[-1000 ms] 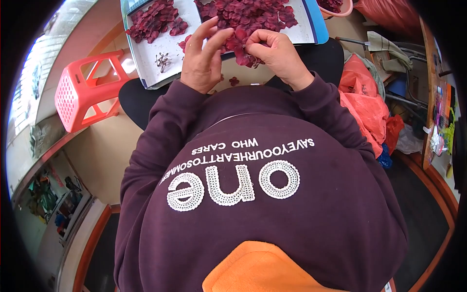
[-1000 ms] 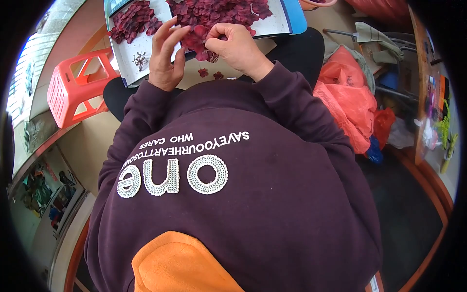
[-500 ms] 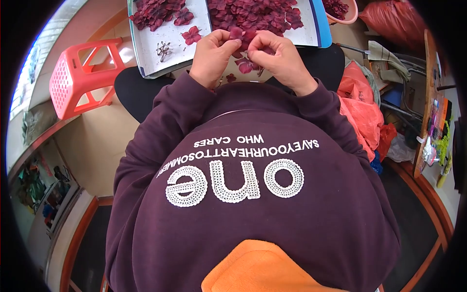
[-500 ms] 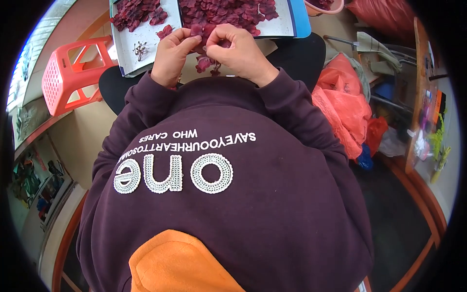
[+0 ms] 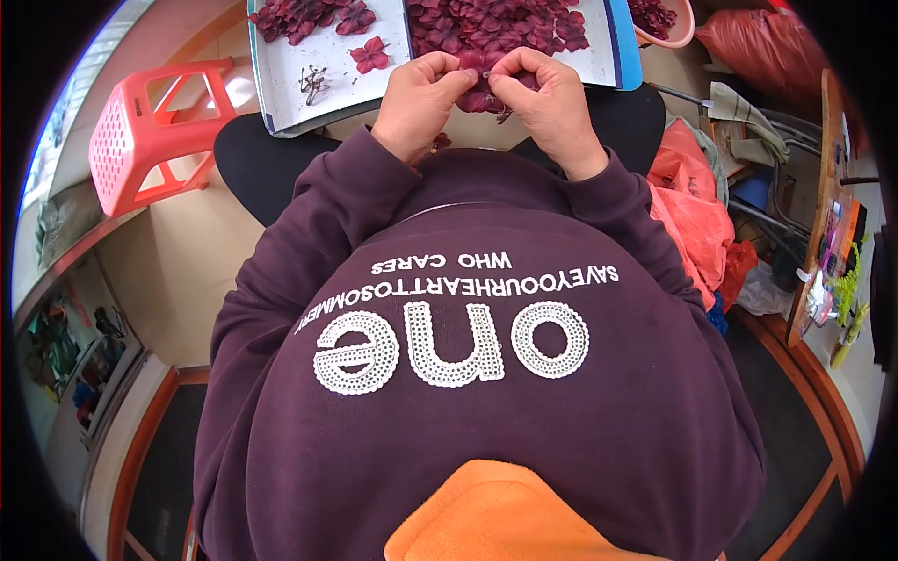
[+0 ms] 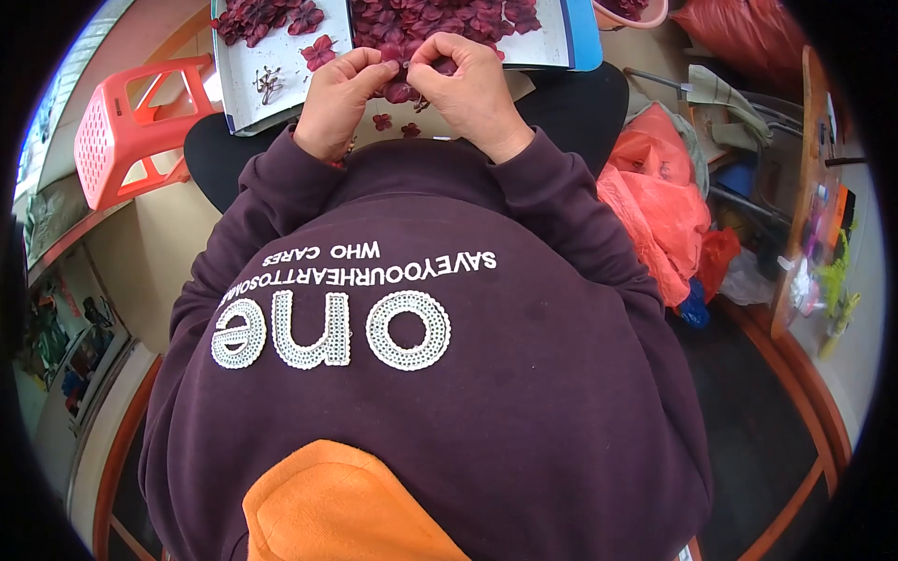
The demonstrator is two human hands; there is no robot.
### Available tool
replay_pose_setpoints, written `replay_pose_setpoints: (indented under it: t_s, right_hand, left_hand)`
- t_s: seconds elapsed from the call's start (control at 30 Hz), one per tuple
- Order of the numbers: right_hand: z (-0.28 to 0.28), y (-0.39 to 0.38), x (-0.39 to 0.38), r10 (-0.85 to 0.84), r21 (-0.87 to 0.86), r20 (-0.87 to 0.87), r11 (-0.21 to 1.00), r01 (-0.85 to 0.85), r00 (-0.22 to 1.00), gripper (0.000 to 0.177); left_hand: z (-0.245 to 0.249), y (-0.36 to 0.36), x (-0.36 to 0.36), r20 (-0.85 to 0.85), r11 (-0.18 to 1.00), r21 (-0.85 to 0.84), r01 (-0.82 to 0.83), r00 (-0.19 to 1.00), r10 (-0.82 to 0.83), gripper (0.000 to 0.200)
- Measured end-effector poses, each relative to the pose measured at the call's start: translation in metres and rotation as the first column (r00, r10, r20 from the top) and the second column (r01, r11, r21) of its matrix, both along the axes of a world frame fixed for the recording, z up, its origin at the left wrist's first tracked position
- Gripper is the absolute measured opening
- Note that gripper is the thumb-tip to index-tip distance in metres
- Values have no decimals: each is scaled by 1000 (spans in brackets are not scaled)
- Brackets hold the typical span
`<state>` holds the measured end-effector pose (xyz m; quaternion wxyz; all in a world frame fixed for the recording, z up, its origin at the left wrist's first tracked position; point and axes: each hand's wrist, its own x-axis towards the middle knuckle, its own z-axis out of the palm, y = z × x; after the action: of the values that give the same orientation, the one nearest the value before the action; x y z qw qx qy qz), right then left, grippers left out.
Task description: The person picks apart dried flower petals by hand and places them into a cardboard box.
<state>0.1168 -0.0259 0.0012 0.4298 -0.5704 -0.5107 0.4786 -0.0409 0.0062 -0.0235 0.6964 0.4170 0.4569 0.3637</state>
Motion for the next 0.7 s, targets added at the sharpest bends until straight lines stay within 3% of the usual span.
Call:
replay_pose_setpoints:
  t_s: [0.3,0.47,0.53,0.6,0.7]
  right_hand:
    - [0,-2,-4,-71,62,63,996,67,995,1]
    - [-8,-4,-8,-146,213,225,972,98,963,2]
    - [-10,-5,-12,-195,322,246,940,110,949,4]
    - [-10,-6,-15,-246,428,260,896,116,934,6]
    - [-6,-8,-15,-208,450,235,889,84,949,8]
  left_hand:
    - [6,-3,3,-22,1000,18,-12,1000,13,6]
    - [6,-6,8,-50,971,239,-15,998,28,2]
    - [10,-5,9,-307,740,664,110,942,136,6]
    - [14,-4,9,-454,346,875,337,820,348,12]
    - [12,-4,10,-372,296,915,273,855,361,13]
